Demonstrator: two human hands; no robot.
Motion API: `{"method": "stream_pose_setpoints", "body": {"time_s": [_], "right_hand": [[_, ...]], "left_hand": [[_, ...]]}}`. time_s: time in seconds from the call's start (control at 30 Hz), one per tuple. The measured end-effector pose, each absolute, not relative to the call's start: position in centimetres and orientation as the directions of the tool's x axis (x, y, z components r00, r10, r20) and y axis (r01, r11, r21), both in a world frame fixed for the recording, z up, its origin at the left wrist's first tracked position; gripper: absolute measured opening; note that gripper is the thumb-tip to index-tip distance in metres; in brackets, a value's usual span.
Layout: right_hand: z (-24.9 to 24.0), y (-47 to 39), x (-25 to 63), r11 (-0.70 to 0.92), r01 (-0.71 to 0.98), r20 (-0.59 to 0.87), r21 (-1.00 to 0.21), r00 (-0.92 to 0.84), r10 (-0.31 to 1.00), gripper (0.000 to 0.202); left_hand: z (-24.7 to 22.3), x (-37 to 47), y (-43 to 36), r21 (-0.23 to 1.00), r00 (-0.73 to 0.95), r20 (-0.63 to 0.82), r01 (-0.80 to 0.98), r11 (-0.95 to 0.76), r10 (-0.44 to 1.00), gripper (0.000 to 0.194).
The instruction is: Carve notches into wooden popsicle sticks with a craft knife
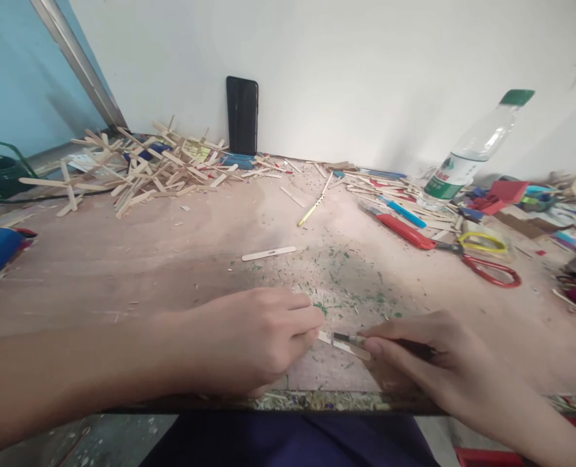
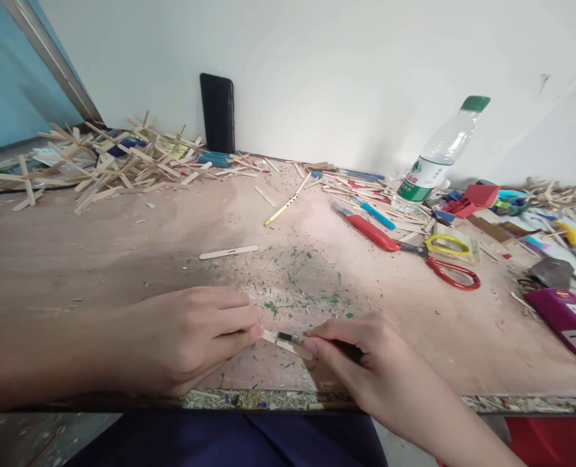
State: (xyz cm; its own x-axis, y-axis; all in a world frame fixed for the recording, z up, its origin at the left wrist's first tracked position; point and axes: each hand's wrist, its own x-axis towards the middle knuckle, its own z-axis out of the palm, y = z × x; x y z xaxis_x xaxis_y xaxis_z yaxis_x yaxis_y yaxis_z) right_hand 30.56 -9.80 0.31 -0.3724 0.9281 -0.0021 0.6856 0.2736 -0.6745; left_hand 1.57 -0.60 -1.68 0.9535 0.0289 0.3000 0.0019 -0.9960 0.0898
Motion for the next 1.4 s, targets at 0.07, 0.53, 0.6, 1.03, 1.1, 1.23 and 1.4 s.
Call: {"method": "stream_pose_setpoints", "body": {"time_s": [0.07, 0.53, 0.6, 1.03, 1.1, 1.23, 1.4], "right_hand": [[0.1, -9.8, 30.7, 0.313, 0.685, 0.044, -0.658, -0.380, 0.924, 0.039], [0.0, -9.8, 30.4, 0.399, 0.654, 0.074, -0.643, -0.465, 0.882, 0.041], [-0.4, -9.9, 30.6, 0.458, 0.641, 0.127, -0.616, -0.493, 0.861, 0.035], [0.5, -10.1, 31.2, 0.475, 0.699, 0.291, -0.535, -0.375, 0.880, 0.023], [0.7, -10.3, 31.3, 0.479, 0.695, 0.293, -0.536, -0.379, 0.878, 0.020], [0.2, -10.8, 31.6, 0.441, 0.719, 0.186, -0.537, -0.409, 0.893, 0.024], [-0.8, -11.0, 31.9, 0.480, 0.712, 0.136, -0.512, -0.484, 0.864, 0.025]], "left_hand": [[-1.6, 1.5, -0.6, 0.106, 0.956, 0.291, 0.016, -0.994, 0.046, 0.011], [-1.7, 1.6, -0.6, 0.108, 0.955, 0.295, 0.003, -0.994, 0.035, 0.014], [-1.6, 1.6, -0.7, 0.109, 0.957, 0.289, 0.008, -0.994, 0.039, 0.014], [-1.9, 1.0, -0.1, 0.158, 0.935, 0.352, -0.022, -0.987, 0.035, 0.024], [-1.9, 1.0, 0.0, 0.151, 0.935, 0.353, -0.020, -0.988, 0.035, 0.023], [-1.8, 1.2, 0.0, 0.121, 0.938, 0.345, -0.012, -0.993, 0.031, 0.022], [-1.7, 1.3, -0.1, 0.125, 0.939, 0.344, -0.023, -0.992, 0.022, 0.021]]}}
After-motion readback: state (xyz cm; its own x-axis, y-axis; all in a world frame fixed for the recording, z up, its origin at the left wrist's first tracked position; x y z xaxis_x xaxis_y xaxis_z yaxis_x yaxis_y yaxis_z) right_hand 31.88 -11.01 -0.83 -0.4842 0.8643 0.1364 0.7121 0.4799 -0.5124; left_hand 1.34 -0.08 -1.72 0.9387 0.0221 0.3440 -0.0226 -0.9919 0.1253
